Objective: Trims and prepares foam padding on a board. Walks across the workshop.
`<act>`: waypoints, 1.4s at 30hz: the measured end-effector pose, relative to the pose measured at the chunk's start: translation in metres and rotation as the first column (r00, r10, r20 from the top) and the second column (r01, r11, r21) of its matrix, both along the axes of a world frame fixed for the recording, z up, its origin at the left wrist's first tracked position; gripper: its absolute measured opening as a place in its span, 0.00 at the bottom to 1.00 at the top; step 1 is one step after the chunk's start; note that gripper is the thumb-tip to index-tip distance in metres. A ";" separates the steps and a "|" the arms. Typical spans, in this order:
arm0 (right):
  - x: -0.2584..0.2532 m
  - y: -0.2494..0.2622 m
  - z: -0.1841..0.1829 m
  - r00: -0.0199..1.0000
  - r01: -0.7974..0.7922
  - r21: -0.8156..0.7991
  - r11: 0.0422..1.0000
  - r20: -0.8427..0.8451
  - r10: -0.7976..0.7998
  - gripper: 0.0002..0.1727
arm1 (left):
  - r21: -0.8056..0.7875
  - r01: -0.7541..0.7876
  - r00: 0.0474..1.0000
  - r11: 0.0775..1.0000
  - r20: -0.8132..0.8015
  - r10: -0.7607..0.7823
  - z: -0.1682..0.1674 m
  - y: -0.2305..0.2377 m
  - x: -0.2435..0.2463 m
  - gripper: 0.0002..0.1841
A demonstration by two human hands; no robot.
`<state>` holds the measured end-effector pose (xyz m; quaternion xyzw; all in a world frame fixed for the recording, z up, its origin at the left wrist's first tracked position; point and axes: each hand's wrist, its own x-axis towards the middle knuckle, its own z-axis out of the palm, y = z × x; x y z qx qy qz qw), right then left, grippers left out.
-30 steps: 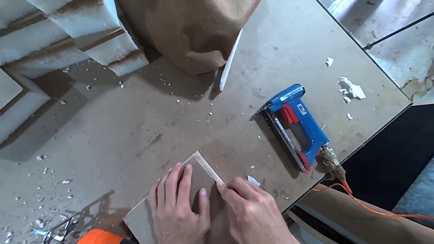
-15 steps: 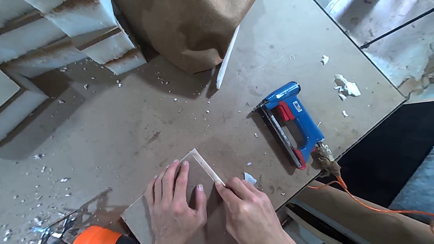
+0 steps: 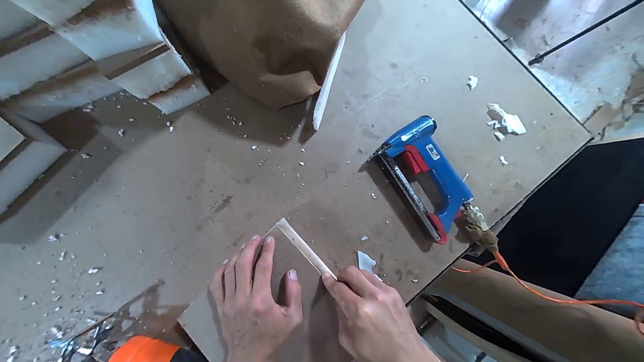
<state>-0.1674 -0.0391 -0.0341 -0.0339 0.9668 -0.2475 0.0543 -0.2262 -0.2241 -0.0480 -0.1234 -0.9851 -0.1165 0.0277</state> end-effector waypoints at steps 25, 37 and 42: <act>0.034 0.011 0.006 0.999 0.026 0.001 1.000 0.018 -0.026 0.16 | -0.015 0.006 1.000 1.000 -0.020 -0.006 0.008 0.002 0.004 0.31; 0.063 0.022 0.035 0.997 0.060 0.022 0.998 -0.049 -0.059 0.16 | -0.014 0.004 1.000 1.000 -0.025 -0.005 0.011 0.005 0.004 0.31; 0.055 0.022 0.010 0.998 0.051 -0.019 0.999 0.050 -0.050 0.17 | -0.006 -0.006 0.999 1.000 -0.034 0.006 0.014 0.004 0.008 0.31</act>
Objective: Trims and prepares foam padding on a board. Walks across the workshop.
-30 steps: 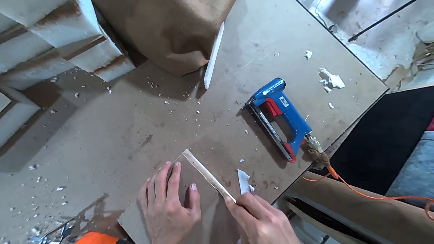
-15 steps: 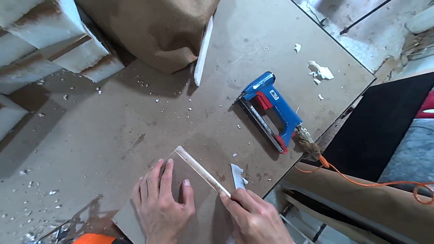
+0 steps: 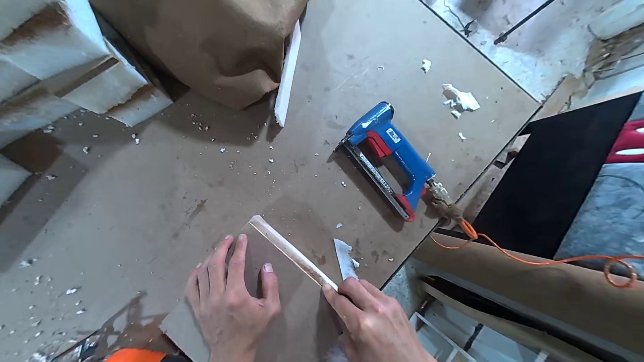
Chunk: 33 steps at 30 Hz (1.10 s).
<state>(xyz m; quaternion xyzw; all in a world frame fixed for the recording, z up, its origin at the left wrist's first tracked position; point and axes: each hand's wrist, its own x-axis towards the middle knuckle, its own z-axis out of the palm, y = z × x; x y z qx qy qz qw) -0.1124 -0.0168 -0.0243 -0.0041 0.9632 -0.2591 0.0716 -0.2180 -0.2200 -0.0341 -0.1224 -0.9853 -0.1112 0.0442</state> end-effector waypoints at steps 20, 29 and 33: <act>0.019 0.006 -0.007 1.000 0.022 -0.010 1.000 -0.010 -0.022 0.20 | 0.000 0.013 1.000 1.000 0.019 -0.013 0.000 -0.001 -0.002 0.31; 0.023 0.002 -0.010 0.992 0.085 -0.085 0.993 -0.088 -0.092 0.12 | 0.081 -0.086 0.841 0.993 0.540 0.029 0.046 0.006 -0.075 0.17; 0.030 -0.001 -0.007 0.978 0.083 -0.070 0.994 -0.186 -0.095 0.13 | -0.022 -0.044 0.722 0.999 0.690 0.047 0.045 0.021 -0.107 0.13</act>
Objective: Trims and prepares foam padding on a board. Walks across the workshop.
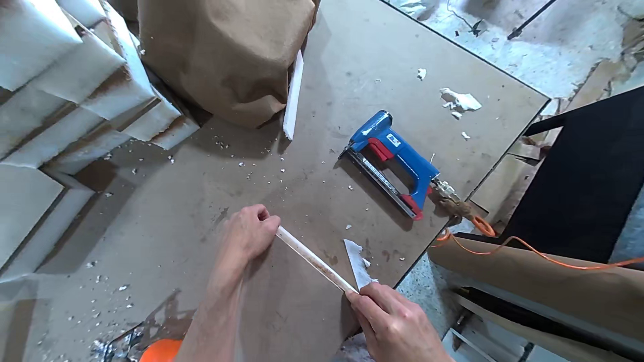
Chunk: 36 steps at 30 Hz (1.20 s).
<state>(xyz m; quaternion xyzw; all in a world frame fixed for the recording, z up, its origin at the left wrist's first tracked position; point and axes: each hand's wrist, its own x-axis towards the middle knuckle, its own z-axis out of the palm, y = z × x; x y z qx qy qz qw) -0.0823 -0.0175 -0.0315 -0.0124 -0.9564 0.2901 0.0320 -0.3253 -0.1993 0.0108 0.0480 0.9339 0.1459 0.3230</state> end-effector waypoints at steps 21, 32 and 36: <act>-0.004 0.008 -0.001 0.995 -0.018 0.001 1.000 0.093 0.018 0.12 | -0.010 -0.015 0.913 1.000 -0.407 0.009 -0.025 0.031 0.042 0.11; 0.008 0.010 0.010 0.992 -0.060 0.063 0.996 0.111 0.053 0.12 | -0.030 -0.041 0.918 0.999 -0.396 0.026 -0.019 0.035 0.043 0.12; 0.012 0.009 0.000 0.993 -0.051 0.045 0.998 0.106 0.046 0.12 | -0.036 -0.057 0.911 0.998 -0.411 0.038 -0.021 0.035 0.042 0.12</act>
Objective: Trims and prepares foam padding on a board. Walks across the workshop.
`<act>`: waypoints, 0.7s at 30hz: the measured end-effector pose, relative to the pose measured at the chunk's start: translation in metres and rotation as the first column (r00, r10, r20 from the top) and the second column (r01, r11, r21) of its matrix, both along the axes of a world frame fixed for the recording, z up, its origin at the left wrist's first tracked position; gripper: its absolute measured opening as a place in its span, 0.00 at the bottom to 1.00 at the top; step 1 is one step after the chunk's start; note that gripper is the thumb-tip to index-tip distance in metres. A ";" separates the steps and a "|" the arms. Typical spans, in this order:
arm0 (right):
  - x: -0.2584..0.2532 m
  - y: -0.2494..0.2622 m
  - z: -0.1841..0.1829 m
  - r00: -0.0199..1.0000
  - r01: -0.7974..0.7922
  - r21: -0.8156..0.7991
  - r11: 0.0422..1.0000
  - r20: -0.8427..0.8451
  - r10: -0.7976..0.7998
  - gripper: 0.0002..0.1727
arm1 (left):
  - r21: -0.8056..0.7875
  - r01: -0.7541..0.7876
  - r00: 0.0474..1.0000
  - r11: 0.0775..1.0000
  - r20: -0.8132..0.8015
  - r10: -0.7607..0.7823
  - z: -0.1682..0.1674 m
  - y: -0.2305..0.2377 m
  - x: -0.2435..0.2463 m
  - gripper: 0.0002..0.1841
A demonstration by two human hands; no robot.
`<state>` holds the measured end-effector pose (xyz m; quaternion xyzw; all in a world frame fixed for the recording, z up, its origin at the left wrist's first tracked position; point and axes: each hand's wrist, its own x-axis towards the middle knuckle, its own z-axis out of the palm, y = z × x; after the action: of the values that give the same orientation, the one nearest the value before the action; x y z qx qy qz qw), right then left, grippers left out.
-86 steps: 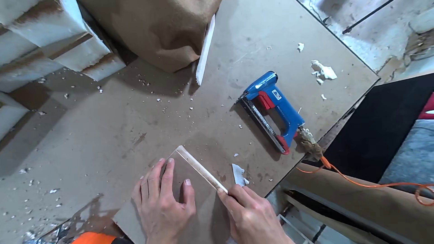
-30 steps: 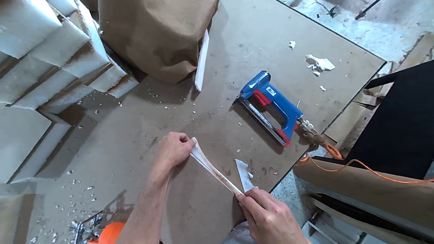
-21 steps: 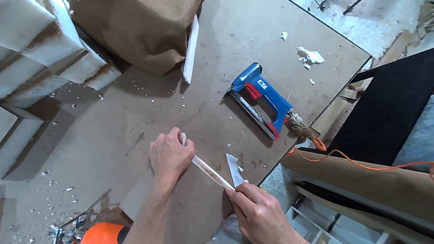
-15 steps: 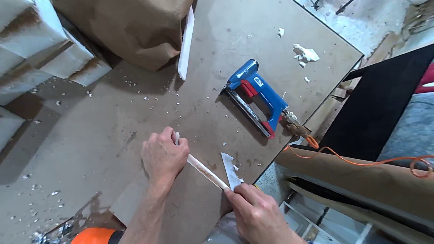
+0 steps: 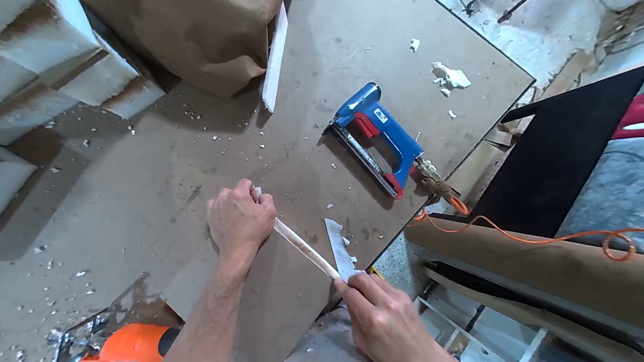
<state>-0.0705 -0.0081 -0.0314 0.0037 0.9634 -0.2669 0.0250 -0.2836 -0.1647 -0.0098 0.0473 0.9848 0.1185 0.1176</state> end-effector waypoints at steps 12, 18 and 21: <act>0.032 0.007 0.007 0.994 0.064 -0.089 0.994 -0.084 -0.071 0.15 | -0.029 -0.023 1.000 0.999 -0.014 0.023 -0.006 0.003 -0.003 0.13; 0.031 0.005 -0.028 0.982 0.076 -0.145 0.986 -0.158 -0.099 0.13 | -0.001 -0.067 0.997 0.998 -0.039 0.067 -0.008 0.001 0.004 0.13; 0.047 0.004 -0.022 0.976 0.098 -0.147 0.984 -0.179 -0.124 0.17 | -0.002 -0.071 0.996 0.997 -0.059 0.071 -0.009 0.000 0.004 0.14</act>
<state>-0.0233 -0.0040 -0.0531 0.0309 0.9390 -0.3328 -0.0805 -0.2798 -0.1652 -0.0184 0.0155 0.9892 0.1189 0.0845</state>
